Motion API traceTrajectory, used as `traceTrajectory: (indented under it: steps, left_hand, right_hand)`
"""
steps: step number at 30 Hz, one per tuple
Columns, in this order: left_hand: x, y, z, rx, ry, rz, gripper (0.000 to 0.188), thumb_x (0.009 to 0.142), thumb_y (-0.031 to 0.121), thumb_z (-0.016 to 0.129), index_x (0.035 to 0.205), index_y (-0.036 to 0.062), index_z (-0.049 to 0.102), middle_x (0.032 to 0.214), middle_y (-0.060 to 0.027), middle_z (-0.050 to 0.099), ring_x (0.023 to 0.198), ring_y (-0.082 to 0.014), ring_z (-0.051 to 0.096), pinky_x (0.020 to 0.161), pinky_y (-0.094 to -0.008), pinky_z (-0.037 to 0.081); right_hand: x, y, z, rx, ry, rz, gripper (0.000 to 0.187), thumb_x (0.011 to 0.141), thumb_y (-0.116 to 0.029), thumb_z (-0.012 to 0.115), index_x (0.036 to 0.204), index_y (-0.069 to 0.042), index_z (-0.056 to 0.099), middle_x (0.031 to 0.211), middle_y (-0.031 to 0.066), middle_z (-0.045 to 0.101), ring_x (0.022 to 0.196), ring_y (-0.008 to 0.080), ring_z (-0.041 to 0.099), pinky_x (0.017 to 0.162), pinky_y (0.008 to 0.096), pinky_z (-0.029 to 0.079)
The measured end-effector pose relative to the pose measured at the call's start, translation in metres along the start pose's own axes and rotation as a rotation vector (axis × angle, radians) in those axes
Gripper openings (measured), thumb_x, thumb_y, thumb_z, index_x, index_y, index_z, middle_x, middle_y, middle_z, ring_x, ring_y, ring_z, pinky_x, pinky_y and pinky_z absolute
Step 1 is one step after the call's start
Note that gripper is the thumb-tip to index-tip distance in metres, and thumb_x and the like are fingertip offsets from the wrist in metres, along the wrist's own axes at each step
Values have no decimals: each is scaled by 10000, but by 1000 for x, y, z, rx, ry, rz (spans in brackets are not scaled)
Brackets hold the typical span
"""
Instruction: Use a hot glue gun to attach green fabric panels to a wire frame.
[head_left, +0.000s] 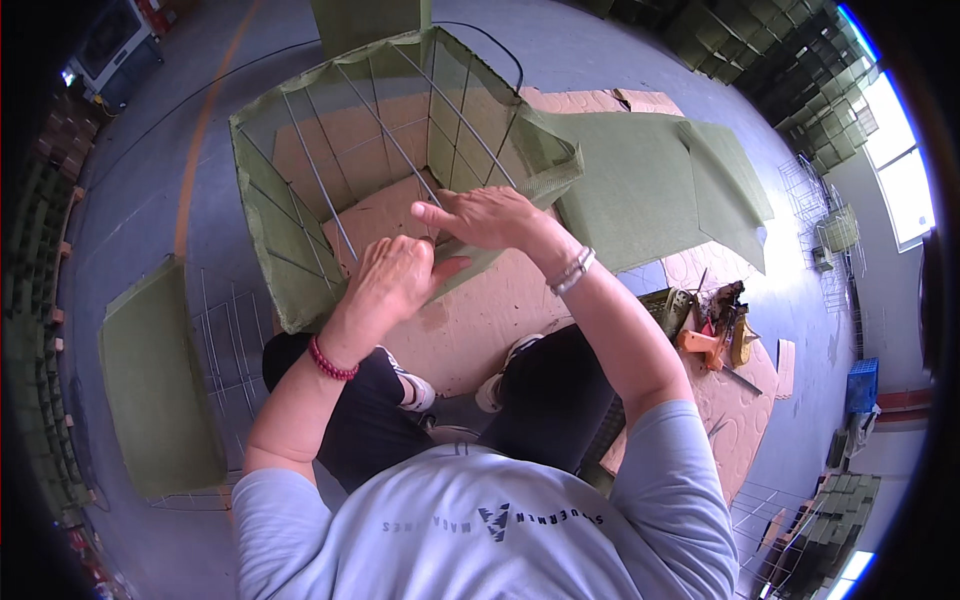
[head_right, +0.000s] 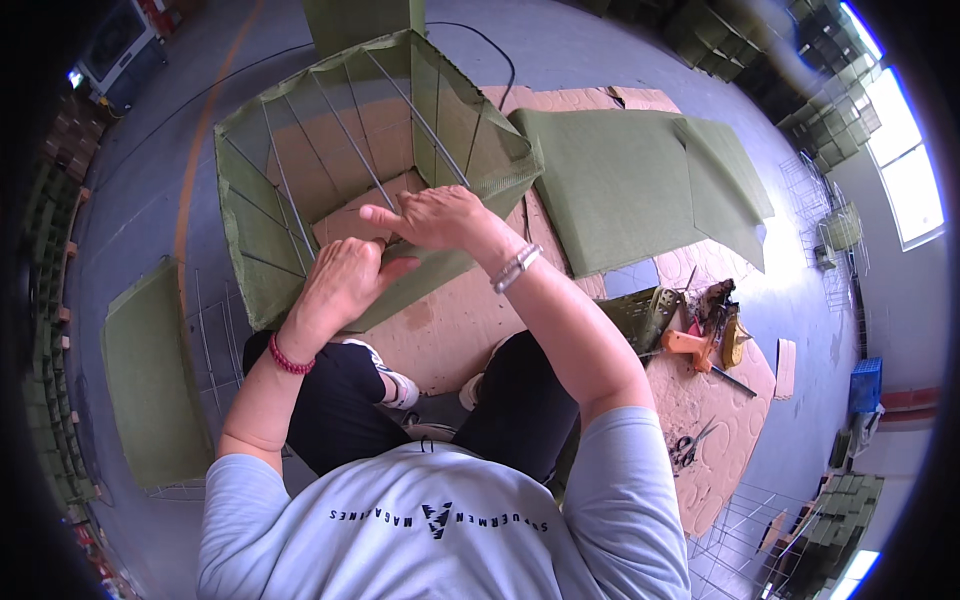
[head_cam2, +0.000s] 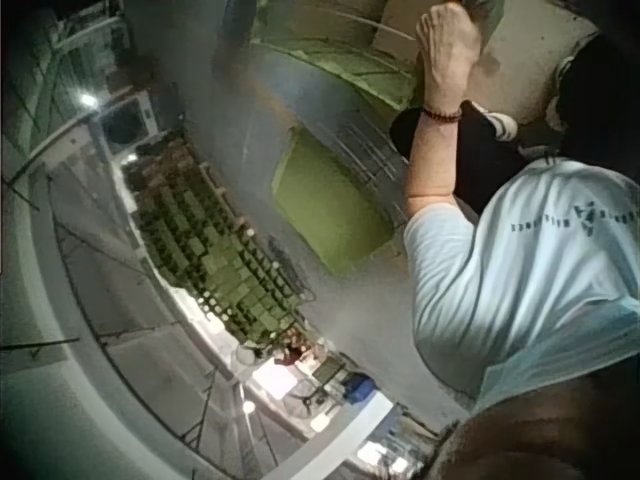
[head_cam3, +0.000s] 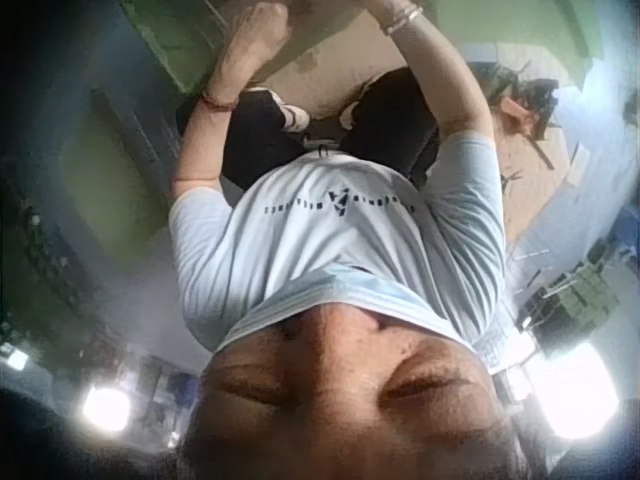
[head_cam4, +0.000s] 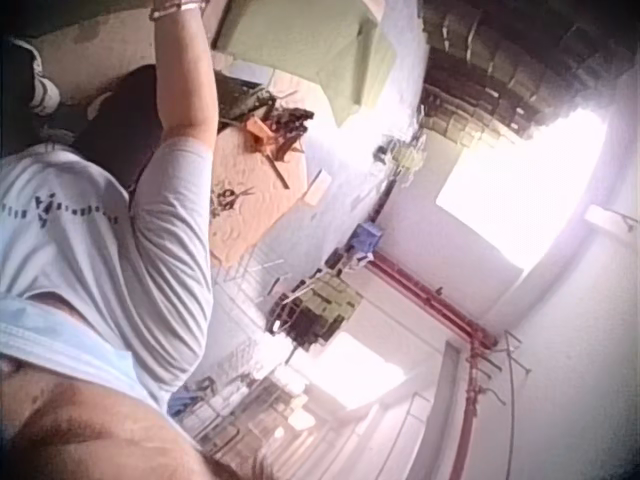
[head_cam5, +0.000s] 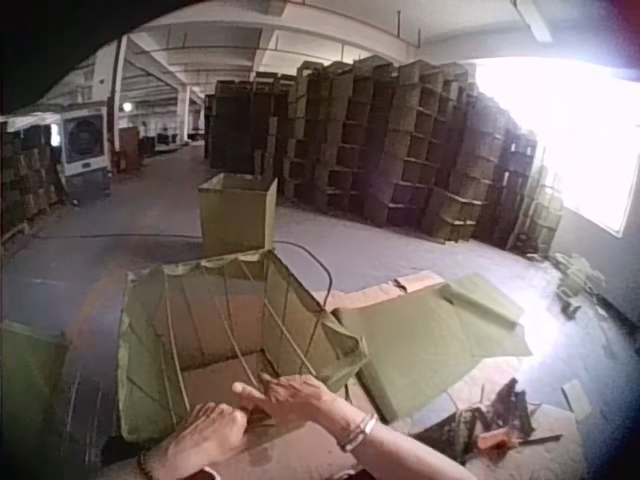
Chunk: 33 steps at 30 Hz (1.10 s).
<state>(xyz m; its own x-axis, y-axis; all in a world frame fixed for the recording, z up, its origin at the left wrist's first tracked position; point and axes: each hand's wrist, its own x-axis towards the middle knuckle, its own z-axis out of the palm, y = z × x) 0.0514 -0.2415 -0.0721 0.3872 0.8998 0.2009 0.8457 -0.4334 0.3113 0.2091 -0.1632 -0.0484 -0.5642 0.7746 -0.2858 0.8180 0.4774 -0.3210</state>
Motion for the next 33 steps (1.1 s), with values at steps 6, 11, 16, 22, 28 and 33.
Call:
traceTrajectory:
  steps: [6, 11, 16, 22, 28, 33]
  left_hand:
    - [9, -4, -11, -99, -364, -162, 686, 892, 601, 472, 847, -66, 624, 759, -274, 619, 814, -414, 628, 729, -459, 500]
    - [-3, 0, 3, -230, 310, -14, 491, 917, 382, 575, 1135, -57, 592, 1181, -217, 580, 1133, -341, 555, 934, -396, 457]
    - [-20, 4, 21, 46, 548, 291, 295, 841, 116, 627, 1088, -46, 613, 1108, -157, 609, 1056, -293, 589, 907, -383, 484]
    - [-16, 11, 25, -33, 437, 190, 248, 770, 25, 611, 1014, -12, 630, 954, -94, 594, 913, -241, 605, 789, -342, 516]
    - [-11, 13, 22, -12, 426, 90, 175, 786, 21, 599, 959, 3, 608, 814, -92, 521, 812, -236, 585, 703, -351, 502]
    - [-8, 16, 22, -82, 486, 60, 110, 797, 34, 651, 900, 30, 614, 780, -81, 532, 743, -246, 589, 622, -355, 477]
  right_hand:
    - [-1, 24, -17, 1250, 597, -285, 730, 976, -583, 274, 1136, 56, 589, 1008, 243, 661, 1001, 282, 647, 907, 373, 485]
    - [-73, 1, -10, 541, 748, -308, 497, 982, -411, 434, 1155, 34, 571, 1070, 207, 644, 1028, 329, 623, 935, 396, 469]
    - [-57, 10, 54, -224, 896, -410, 537, 888, -405, 555, 1103, 87, 561, 1045, 208, 614, 1075, 369, 556, 994, 471, 406]
    - [-48, 12, 30, -28, 614, -361, 365, 897, -347, 556, 833, 11, 582, 872, 162, 599, 852, 309, 592, 808, 412, 454]
    - [-43, 23, 34, 261, 726, -576, 189, 848, -156, 623, 913, 22, 621, 1008, 154, 634, 958, 298, 617, 910, 421, 449]
    - [-47, 21, 49, 185, 854, -595, 196, 760, -62, 692, 948, -25, 654, 1021, 106, 642, 1015, 277, 602, 902, 382, 461]
